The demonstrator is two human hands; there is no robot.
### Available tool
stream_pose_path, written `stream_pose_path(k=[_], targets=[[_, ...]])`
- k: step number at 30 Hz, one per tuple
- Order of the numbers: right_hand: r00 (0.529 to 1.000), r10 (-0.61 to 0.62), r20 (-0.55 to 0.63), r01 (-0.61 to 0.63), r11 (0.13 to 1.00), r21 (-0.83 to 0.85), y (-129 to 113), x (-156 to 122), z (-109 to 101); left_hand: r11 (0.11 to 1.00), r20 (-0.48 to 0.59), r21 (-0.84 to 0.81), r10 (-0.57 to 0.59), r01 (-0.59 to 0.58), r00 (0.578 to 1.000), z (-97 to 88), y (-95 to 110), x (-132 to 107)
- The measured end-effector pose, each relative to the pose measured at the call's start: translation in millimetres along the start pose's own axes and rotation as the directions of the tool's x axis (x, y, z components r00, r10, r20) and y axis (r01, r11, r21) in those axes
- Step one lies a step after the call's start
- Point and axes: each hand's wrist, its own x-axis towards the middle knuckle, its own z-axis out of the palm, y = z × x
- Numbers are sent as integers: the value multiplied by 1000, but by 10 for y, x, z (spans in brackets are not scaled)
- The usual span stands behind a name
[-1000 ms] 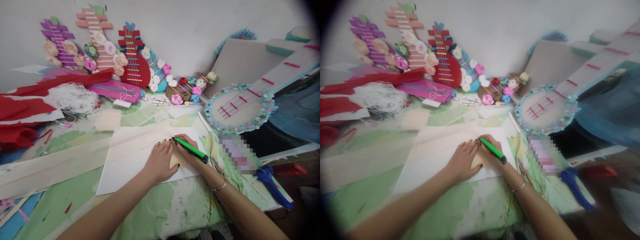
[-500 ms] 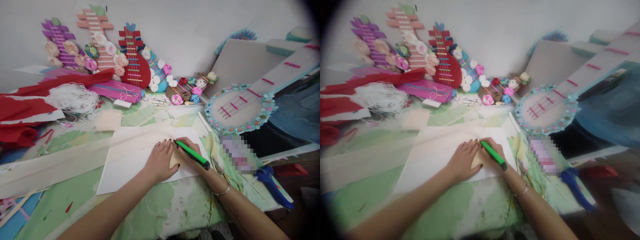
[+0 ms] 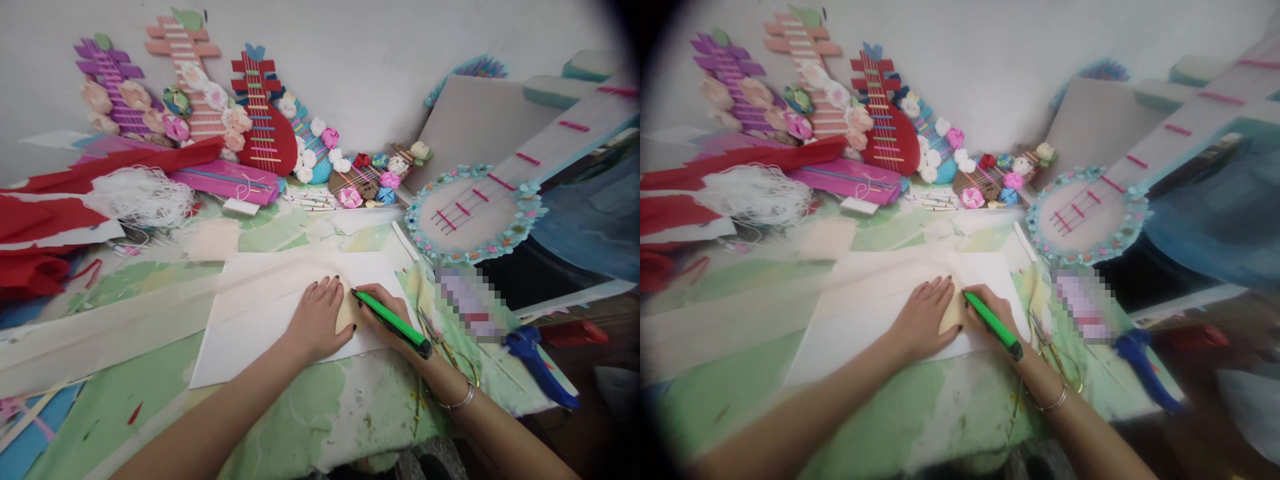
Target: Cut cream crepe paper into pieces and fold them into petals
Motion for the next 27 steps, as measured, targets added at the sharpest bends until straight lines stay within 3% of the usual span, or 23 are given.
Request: stream_pose_path(k=[4,11,19,27], targets=[[1000,-23,21,23,999,-24,-138,-82,-91,1000,25,0,-1,1,1000,-13,9,3],[999,42,21,-40,994,-104,-294,-211,-177,1000,33,2,-4,4,999,-17,3,7],[998,50,47,-47,997,-68,-133,-330,-173,1000,41,2,-5,5,999,-9,-3,9],[998,57,-15,-57,998,-27,112,-435,-47,1000,39,12,-2,2,999,-9,-1,4]])
